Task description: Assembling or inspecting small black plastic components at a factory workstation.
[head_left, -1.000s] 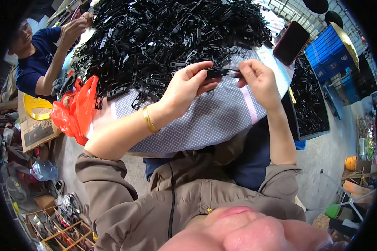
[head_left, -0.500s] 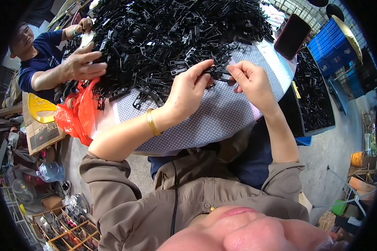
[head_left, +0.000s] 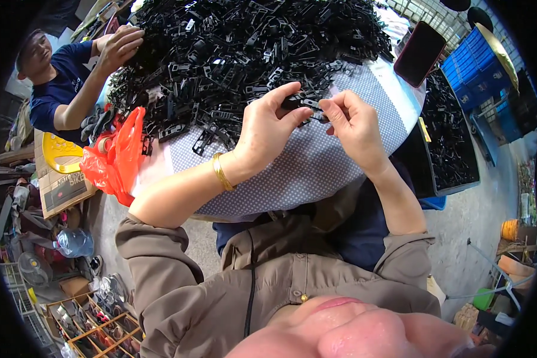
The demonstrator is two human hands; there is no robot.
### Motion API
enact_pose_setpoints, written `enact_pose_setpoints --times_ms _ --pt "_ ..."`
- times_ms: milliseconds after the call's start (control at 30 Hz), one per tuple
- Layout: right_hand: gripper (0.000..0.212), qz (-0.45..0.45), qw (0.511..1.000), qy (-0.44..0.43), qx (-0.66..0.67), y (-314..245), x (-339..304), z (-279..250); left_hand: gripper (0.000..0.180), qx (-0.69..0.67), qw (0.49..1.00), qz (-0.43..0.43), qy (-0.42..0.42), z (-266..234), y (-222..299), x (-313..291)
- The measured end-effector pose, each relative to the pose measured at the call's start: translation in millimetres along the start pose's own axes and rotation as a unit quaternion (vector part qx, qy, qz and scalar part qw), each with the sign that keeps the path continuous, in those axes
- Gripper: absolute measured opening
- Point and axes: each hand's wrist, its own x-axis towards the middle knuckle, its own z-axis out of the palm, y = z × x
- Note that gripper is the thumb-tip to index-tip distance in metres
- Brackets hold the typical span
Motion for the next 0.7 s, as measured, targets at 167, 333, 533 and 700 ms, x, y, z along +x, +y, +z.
enact_pose_setpoints --times_ms 167,333,533,700 --pt "0.023 0.006 0.999 0.012 0.037 1.1 -0.9 2.9 0.04 0.067 0.997 0.038 0.023 0.4 6.5 -1.7" --pt "0.029 -0.028 0.999 0.016 -0.032 -6.8 2.0 -10.2 0.041 0.035 0.999 0.034 -0.005 -5.5 7.2 -0.5" --pt "0.046 0.008 0.991 -0.115 0.075 1.0 8.4 -23.0 0.041 -0.065 0.996 0.017 -0.066 -9.7 7.6 2.9" --pt "0.024 0.042 0.979 -0.102 0.172 9.2 9.0 -17.1 0.042 -0.151 0.979 -0.003 -0.134 -16.0 12.0 8.2"
